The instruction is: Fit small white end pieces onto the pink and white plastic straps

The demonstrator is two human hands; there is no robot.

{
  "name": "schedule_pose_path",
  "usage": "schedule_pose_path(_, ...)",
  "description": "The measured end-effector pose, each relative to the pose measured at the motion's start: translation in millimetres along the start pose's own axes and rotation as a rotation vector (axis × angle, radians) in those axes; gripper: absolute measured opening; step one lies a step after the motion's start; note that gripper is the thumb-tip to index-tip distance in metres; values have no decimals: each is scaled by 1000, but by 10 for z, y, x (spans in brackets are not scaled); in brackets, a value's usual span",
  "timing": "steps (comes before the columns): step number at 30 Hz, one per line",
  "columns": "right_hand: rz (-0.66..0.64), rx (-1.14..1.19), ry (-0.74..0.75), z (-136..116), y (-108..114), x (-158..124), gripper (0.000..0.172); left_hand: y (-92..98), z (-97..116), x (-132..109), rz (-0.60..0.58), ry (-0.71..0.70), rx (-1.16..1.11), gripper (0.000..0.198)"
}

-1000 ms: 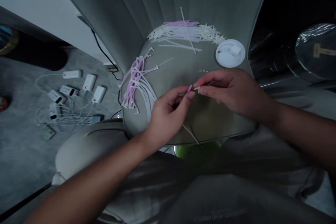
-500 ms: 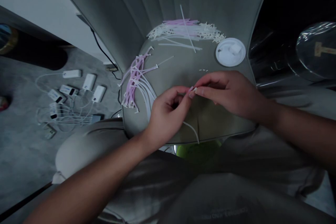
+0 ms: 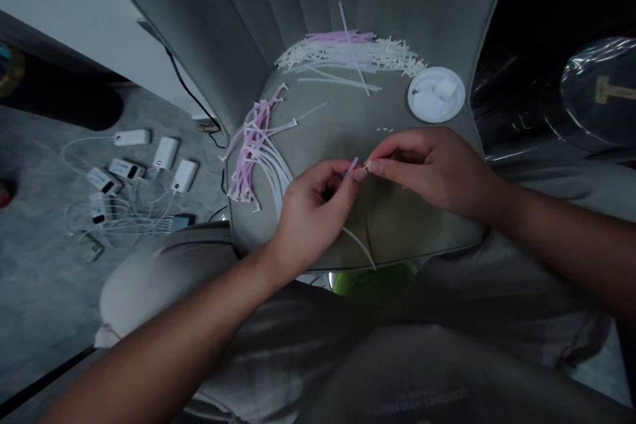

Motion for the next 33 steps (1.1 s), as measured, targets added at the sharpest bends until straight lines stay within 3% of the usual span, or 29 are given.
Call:
schedule_pose_path(13, 24, 47, 0, 48, -18, -16, 18, -8, 7, -4, -17, -41, -4, 19)
schedule_pose_path(23, -5, -119, 14, 23, 15, -19, 12, -5, 6, -23, -58, -14, 71, 17)
schedule_pose_path(26, -9, -65, -1, 99, 59, 36, 13, 17, -10, -17, -133, 15, 152, 23)
schedule_pose_path(29, 0, -55, 16, 223, 102, 145, 16, 27, -17, -26, -305, 47, 296, 37)
schedule_pose_path(33, -43, -350, 45, 391, 72, 285, 17, -6, 7, -79, -440, 15, 437, 41)
Point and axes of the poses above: each hand's wrist, its own x-axis towards the middle knuckle, its own y-axis out of the back of the hand, z = x × y, the point moved 1 cm from there along x, towards the middle knuckle, and after that the axes turned 1 degree about z, right-handed, at the moved point
